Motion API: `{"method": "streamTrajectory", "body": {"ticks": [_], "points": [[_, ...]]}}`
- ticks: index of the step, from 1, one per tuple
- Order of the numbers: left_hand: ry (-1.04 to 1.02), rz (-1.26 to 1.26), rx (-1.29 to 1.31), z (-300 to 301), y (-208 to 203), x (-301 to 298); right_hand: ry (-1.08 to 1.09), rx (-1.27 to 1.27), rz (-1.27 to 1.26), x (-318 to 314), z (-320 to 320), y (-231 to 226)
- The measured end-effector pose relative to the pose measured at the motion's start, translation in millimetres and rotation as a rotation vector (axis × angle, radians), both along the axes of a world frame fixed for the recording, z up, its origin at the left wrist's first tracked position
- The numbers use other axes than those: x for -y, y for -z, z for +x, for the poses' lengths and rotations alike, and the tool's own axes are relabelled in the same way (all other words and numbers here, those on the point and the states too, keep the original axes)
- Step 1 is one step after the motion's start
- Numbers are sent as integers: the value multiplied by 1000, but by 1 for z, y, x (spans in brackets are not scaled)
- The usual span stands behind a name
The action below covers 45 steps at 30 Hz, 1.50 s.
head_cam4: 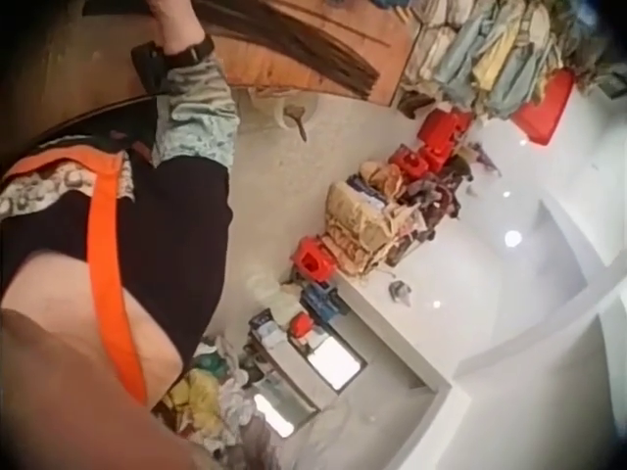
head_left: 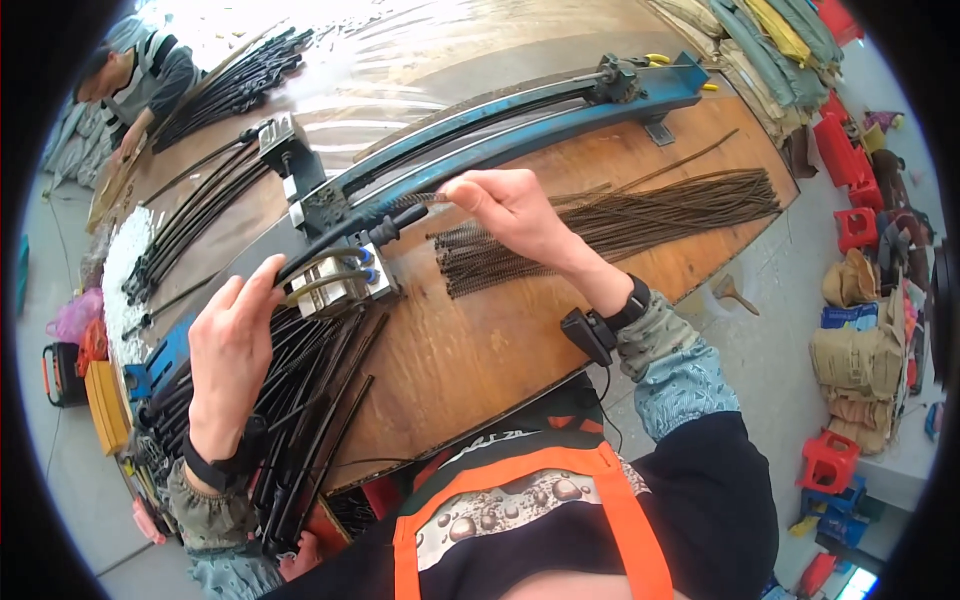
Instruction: Assembling the components of windshield wiper blades using an assembly fixture.
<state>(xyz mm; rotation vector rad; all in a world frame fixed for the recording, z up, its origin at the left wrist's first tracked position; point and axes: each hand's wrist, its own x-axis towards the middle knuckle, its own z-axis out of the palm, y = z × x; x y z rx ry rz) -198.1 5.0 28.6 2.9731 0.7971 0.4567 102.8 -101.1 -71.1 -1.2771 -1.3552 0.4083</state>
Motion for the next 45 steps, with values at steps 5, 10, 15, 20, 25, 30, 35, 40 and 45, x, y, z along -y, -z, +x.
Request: {"method": "streamTrajectory", "body": {"ticks": [5, 10, 15, 20, 25, 30, 35, 40, 45], "points": [[31, -18, -1, 9, 4, 4, 84, 268, 298, 1, -1, -2], [95, 17, -15, 10, -2, 15, 17, 368, 448, -2, -22, -1], [137, 142, -32, 8, 3, 12, 198, 368, 250, 3, -4, 17], [18, 163, 157, -16, -2, 0, 172, 525, 490, -28, -12, 8], [-103, 251, 303, -58, -27, -28, 105, 408, 91, -66, -12, 6], [-255, 123, 382, -87, -29, -29, -224, 48, -75, -126, -65, -18], [-334, 143, 395, -126, -17, -24, -266, 466, 196, -171, -78, -14], [-419, 79, 298, -143, -7, -36, -256, 620, 259, -184, -82, -7], [-376, 69, 332, -136, 5, -50, -395, 913, -51, -188, -91, -21]]}}
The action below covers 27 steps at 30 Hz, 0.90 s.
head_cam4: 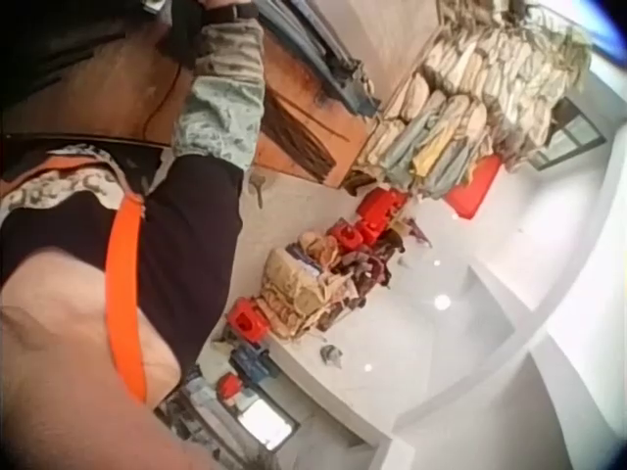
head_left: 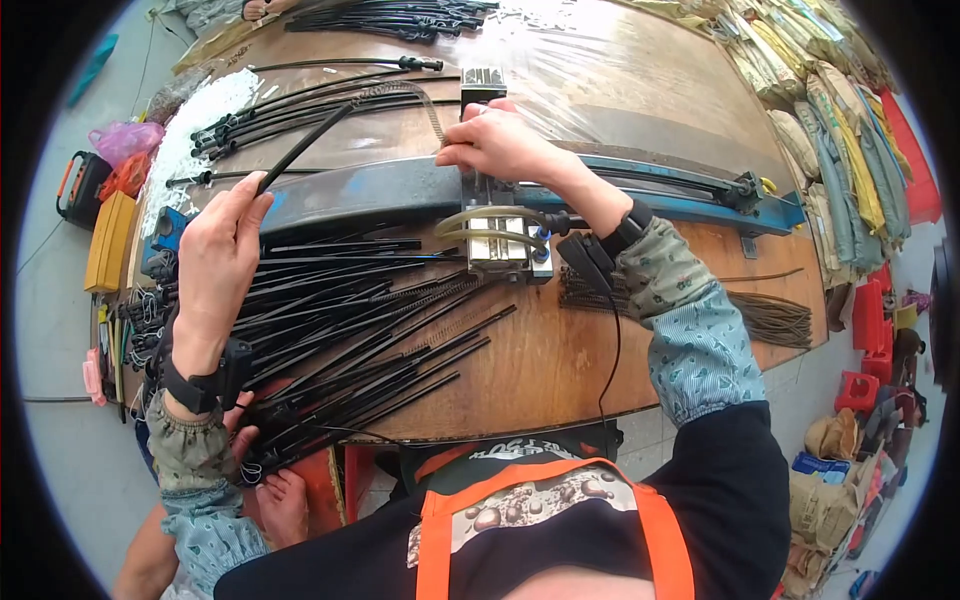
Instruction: Assembling the components of windshield wiper blades using an assembly fixture.
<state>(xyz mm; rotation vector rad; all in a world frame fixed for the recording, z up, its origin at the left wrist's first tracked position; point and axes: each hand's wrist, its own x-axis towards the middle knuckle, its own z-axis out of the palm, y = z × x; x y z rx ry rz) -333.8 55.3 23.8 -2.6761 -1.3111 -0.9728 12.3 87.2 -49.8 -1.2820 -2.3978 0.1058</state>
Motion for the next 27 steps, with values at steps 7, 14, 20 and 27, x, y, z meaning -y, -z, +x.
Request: {"method": "streamTrajectory", "body": {"ticks": [7, 14, 20, 27], "points": [[2, 39, -3, 2, 6, -11, 32, -481, 71, 13, 7, 14], [-35, -77, 35, 11, -2, -4, 43, -507, 199, 6, 11, 13], [-24, -15, 2, -1, 4, -7, -31, -330, -22, -3, 2, 4], [-79, -1, -48, -13, 16, -22, 115, -14, 557, 17, 35, 10]]}}
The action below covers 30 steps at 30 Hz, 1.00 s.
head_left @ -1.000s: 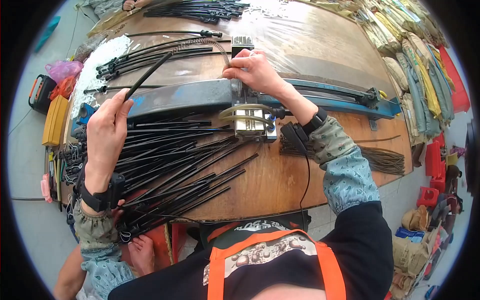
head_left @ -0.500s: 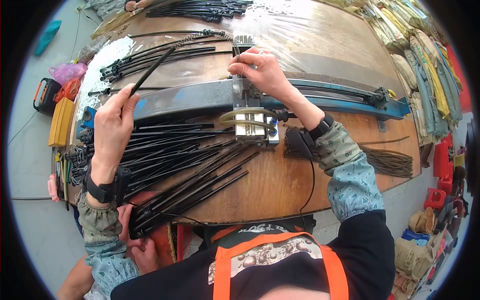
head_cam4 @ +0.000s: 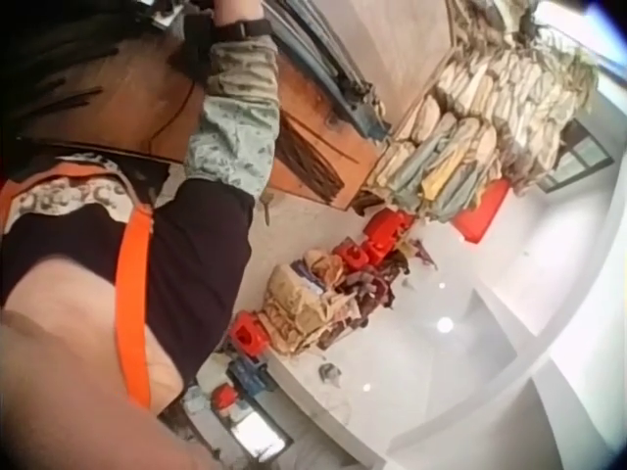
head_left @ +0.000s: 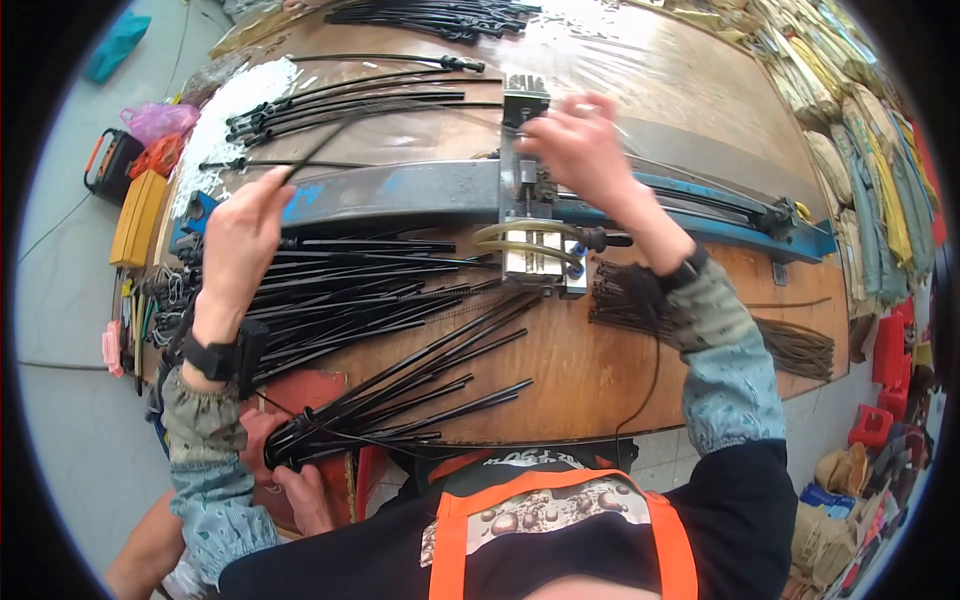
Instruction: Assembling the components of windshield wiper blades using an assembly fixture.
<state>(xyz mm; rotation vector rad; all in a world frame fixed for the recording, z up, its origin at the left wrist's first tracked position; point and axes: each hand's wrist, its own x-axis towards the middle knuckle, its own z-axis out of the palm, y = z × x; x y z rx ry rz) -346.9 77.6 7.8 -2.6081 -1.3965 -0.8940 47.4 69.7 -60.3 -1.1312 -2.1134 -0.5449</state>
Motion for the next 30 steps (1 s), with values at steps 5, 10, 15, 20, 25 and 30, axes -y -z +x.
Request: {"method": "streamTrajectory", "body": {"ticks": [5, 10, 15, 20, 25, 30], "points": [[232, 45, -268, 59, 36, -21, 252, 124, -121, 67, 89, 12], [409, -47, -196, 147, 60, -39, 363, -4, -132, 109, 138, 7], [415, -6, -118, 141, 65, -40, 346, -43, -111, 100, 140, 22], [365, -76, -27, 146, 69, -40, 327, -111, -107, 96, 138, 29], [357, -146, 93, 159, 82, -38, 331, -137, -138, 93, 135, 34], [404, -48, 102, 152, 84, -37, 354, -118, -161, 100, 140, 32]]}}
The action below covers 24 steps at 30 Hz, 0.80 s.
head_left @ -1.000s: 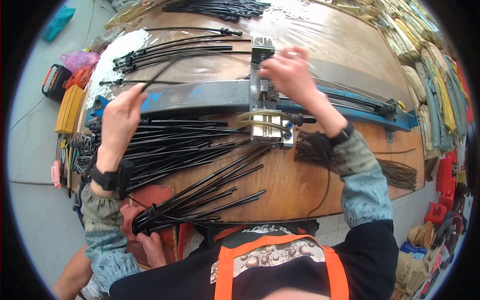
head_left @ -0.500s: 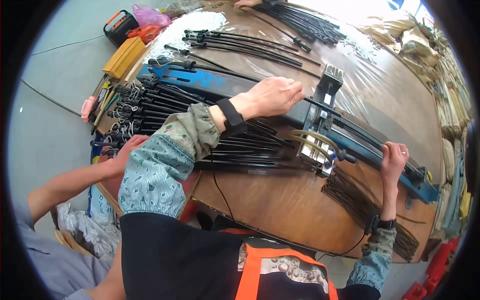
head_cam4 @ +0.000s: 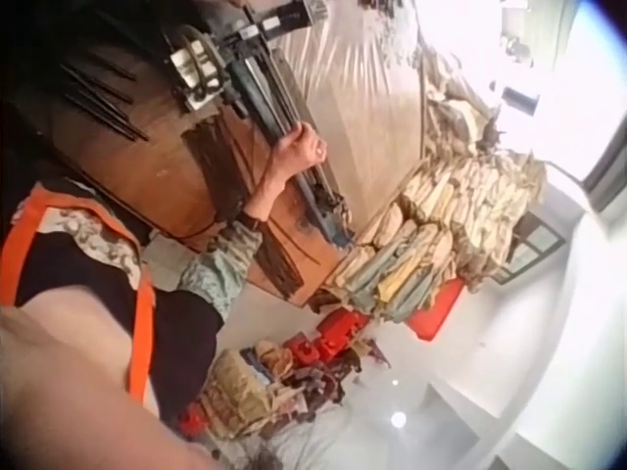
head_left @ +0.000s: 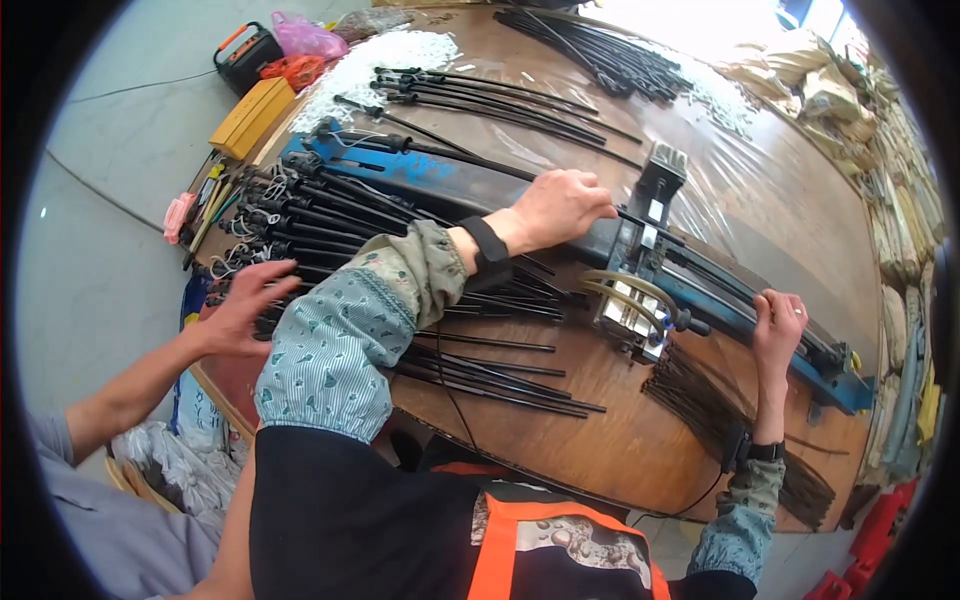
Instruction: Assembling the components of windshield wiper blades using an assembly fixture.
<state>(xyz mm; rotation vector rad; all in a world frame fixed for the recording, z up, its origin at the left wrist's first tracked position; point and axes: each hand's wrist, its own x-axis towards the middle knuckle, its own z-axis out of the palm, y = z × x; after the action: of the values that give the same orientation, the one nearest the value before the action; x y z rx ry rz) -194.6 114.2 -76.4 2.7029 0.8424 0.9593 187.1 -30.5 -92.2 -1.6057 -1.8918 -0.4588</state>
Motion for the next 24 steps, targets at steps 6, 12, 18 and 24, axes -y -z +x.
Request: {"method": "streamTrajectory", "body": {"ticks": [6, 12, 18, 24], "points": [[-77, 24, -190, -1, -2, -5, 54, 114, 101, 12, -30, -10], [-152, -9, -265, 18, -9, 1, -103, -1, 26, 56, -81, 1], [-167, -22, -310, 15, -10, 4, -95, -127, -25, 53, -91, 10], [-148, 42, -268, 14, 1, 5, -240, -395, -190, 51, -98, 26]]}}
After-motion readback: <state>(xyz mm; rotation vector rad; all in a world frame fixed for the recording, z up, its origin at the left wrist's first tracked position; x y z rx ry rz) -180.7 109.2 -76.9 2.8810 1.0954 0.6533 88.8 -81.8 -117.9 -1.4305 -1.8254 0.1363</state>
